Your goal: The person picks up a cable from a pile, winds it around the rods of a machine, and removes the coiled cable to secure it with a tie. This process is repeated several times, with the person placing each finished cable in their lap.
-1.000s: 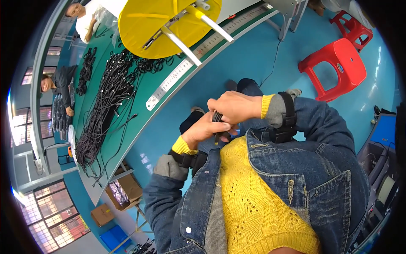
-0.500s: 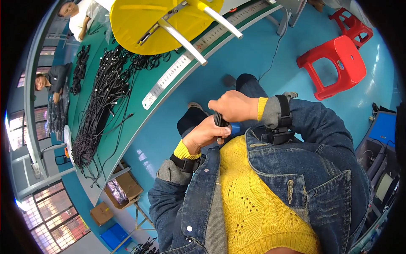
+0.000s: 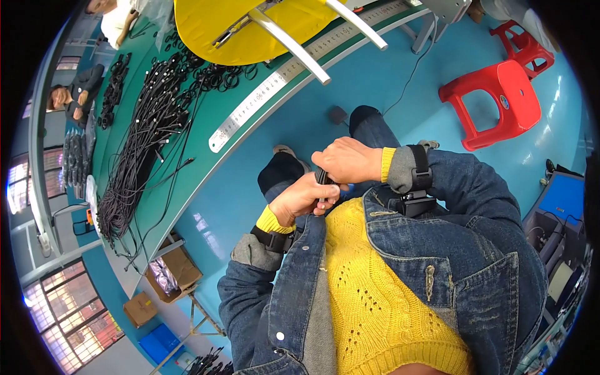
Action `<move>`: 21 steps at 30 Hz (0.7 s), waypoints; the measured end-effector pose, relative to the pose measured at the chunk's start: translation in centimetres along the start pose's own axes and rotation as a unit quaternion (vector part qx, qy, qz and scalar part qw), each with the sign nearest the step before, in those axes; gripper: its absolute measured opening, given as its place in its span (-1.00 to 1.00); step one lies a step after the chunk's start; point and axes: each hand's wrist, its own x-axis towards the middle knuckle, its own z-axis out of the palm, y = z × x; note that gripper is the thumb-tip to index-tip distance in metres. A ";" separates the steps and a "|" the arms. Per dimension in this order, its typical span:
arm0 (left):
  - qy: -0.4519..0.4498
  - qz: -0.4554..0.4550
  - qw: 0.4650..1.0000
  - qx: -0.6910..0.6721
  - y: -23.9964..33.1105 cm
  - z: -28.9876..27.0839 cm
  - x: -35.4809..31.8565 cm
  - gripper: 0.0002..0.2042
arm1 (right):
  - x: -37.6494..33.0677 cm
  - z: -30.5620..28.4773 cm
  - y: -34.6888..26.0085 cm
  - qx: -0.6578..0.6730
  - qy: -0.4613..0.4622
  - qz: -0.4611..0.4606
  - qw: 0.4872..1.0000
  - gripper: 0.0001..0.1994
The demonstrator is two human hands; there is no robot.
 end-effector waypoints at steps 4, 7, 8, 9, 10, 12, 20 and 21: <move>0.037 0.040 0.996 0.072 -1.1 -0.3 0.1 -0.76 | 0.3 1.0 0.3 0.033 0.006 0.002 0.999 -0.86; 0.096 0.058 0.989 0.101 -1.5 -0.8 0.2 -0.78 | 0.1 2.0 0.6 0.061 0.058 -0.002 0.996 -0.85; 0.108 0.045 0.985 0.129 -1.5 -0.6 0.2 -0.80 | 0.0 2.2 0.4 0.038 0.044 0.000 0.998 -0.85; 0.122 0.035 0.979 0.157 -1.5 -0.3 0.1 -0.82 | 0.1 2.2 0.3 0.014 0.031 0.000 0.999 -0.85; 0.137 0.025 0.973 0.185 -1.4 -0.2 0.0 -0.84 | 0.3 2.1 0.2 -0.011 0.019 -0.001 1.000 -0.85; 0.121 0.034 0.984 0.126 -1.4 -0.2 -0.5 -0.86 | 0.7 1.6 0.2 0.001 0.001 -0.003 1.000 -0.85; 0.144 0.135 0.973 0.116 -2.7 -1.4 -1.7 -0.85 | 3.3 0.4 -1.6 0.045 -0.030 -0.064 0.996 -0.84; 0.178 0.174 0.960 0.131 -3.2 -2.2 -1.6 -0.84 | 4.2 -0.1 -2.1 0.033 -0.047 -0.088 0.994 -0.84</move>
